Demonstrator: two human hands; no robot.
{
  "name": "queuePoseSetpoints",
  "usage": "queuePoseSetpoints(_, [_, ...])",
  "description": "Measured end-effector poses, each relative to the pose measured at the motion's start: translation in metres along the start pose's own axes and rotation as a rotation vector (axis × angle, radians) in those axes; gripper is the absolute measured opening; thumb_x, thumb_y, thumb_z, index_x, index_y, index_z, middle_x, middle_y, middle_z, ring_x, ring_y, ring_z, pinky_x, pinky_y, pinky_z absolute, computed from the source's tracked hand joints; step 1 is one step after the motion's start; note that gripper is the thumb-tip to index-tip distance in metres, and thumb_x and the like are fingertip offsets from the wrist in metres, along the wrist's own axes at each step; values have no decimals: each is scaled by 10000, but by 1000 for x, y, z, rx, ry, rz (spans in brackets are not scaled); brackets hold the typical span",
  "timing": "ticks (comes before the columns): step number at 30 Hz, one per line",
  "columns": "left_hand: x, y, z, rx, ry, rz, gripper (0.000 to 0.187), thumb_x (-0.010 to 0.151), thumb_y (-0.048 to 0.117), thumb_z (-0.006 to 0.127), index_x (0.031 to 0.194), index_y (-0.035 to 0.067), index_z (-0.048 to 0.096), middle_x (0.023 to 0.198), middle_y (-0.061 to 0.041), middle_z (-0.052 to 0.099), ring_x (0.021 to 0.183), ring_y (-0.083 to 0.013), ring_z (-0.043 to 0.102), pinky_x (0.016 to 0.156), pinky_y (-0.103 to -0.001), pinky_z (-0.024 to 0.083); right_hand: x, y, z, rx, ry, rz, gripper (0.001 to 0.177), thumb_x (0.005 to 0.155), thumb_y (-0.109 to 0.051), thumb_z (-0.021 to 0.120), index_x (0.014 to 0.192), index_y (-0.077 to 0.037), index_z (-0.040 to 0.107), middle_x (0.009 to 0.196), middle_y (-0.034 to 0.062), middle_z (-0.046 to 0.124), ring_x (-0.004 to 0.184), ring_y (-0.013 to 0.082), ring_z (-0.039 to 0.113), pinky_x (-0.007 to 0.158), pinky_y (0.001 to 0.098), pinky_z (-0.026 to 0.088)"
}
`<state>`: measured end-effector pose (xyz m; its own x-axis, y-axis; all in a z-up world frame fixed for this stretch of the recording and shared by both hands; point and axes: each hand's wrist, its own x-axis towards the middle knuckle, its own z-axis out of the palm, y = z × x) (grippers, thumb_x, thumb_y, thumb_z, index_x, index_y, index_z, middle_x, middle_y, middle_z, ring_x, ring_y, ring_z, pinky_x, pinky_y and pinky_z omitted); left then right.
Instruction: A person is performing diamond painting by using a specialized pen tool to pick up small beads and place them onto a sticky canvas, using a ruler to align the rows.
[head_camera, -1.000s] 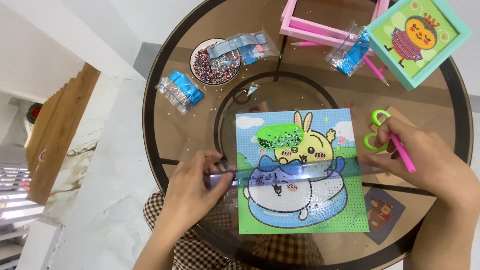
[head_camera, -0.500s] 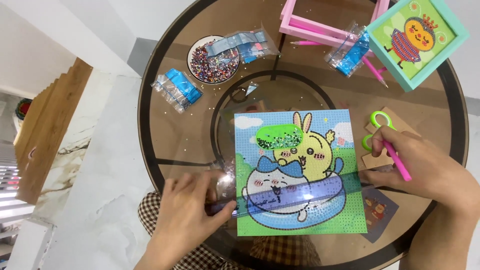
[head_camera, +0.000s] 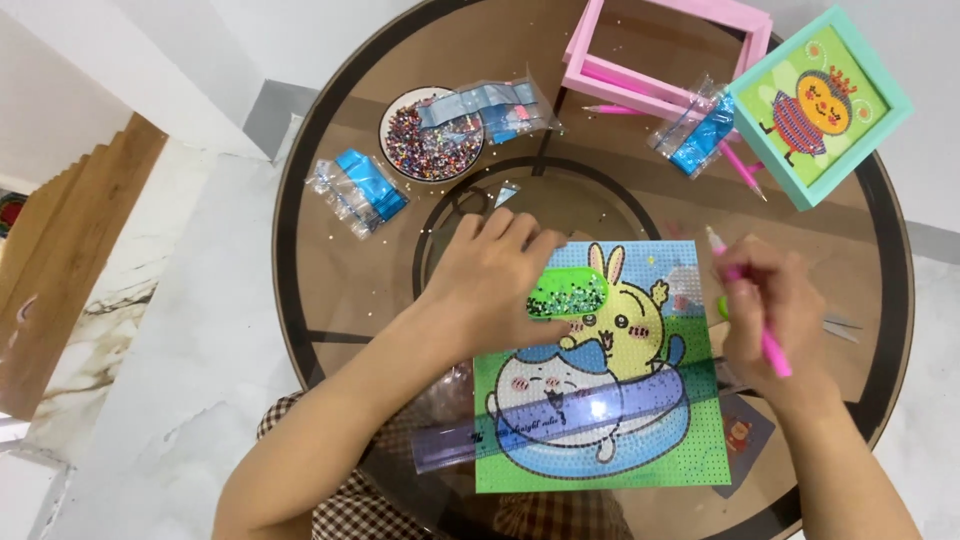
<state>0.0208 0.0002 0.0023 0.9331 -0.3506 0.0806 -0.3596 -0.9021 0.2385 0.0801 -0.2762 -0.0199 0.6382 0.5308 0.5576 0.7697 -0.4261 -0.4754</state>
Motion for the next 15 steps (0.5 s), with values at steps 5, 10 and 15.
queuePoseSetpoints(5, [-3, -7, 7, 9, 85, 74, 666, 722, 596, 700, 1121, 74, 589, 1034, -89, 579, 969, -276, 507, 799, -444, 391, 1, -23, 9, -14, -60, -164, 81, 856, 58, 583, 915, 4, 572, 806, 113, 606, 647, 167, 563, 566, 247, 454])
queuePoseSetpoints(10, [-3, -6, 10, 4, 251, 155, 517, 690, 505, 732, 969, 84, 623, 900, -72, 583, 831, -267, 529, 717, -413, 398, 1, -39, 13, 60, -82, -205, 174, 778, 75, 705, 934, 5, 671, 913, 146, 677, 766, 203, 682, 614, 223, 554])
queuePoseSetpoints(15, [-3, 3, 16, 21, 410, 208, 562, 648, 520, 761, 991, 113, 579, 848, -47, 560, 790, -241, 528, 686, -374, 369, -18, -19, 21, 411, -205, 54, 122, 934, -104, 471, 1016, -25, 515, 955, 159, 666, 926, 279, 699, 804, 349, 580])
